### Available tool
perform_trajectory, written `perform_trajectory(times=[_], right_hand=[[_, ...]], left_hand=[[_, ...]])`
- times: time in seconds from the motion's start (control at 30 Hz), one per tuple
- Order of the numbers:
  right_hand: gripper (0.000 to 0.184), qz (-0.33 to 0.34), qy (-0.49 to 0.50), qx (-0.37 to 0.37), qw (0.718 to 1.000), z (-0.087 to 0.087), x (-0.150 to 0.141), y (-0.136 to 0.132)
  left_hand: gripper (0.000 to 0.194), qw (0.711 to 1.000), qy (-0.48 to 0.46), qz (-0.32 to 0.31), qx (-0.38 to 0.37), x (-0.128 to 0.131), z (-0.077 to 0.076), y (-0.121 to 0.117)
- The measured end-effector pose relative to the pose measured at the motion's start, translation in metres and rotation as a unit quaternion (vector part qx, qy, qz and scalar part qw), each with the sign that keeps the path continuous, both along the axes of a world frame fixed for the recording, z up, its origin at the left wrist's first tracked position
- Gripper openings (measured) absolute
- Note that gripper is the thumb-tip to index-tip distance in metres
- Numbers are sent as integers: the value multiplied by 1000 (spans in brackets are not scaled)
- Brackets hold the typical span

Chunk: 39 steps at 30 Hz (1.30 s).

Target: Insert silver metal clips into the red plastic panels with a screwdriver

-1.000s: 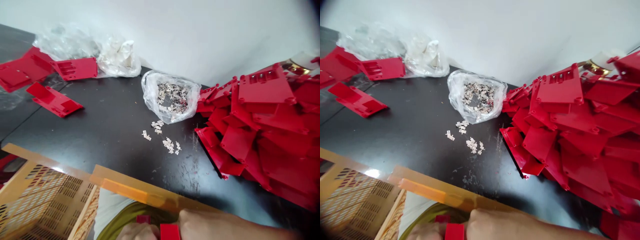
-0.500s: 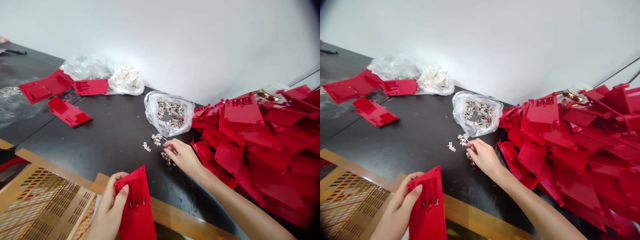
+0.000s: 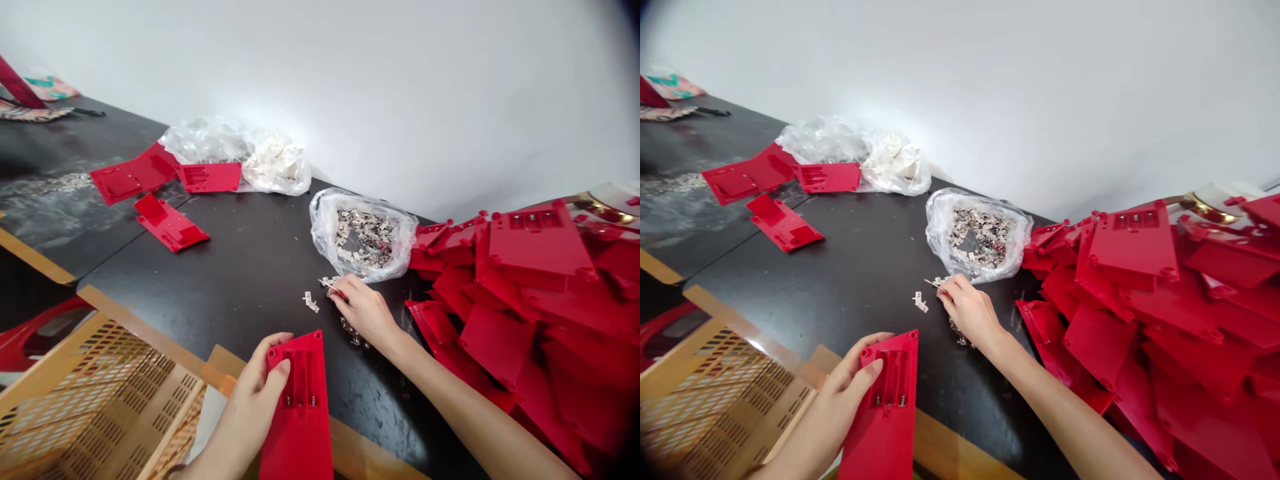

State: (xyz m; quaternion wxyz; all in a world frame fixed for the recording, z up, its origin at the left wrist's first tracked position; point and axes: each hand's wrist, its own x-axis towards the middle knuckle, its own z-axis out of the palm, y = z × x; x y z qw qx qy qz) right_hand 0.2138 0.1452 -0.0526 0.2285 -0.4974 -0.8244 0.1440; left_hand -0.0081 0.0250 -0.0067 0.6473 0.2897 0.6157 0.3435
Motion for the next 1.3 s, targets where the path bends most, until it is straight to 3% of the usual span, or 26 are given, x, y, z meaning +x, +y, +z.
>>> perform_trajectory(times=[0.17,0.33,0.63,1.3], right_hand=[[6,-17,84,31,996,29,1,-24],[7,3,154,-45,987,53,-11,-63],[10,53,130,-44,989,43,-28,-74],[12,70,65,-39,995,42,-20,-76]], left_hand=[[43,999,13,-42,8,4,-6,7],[35,997,40,-56,43,11,-8,12],[29,988,68,-89,110,19,-7,10],[18,998,-5,-32,48,24,4,10]])
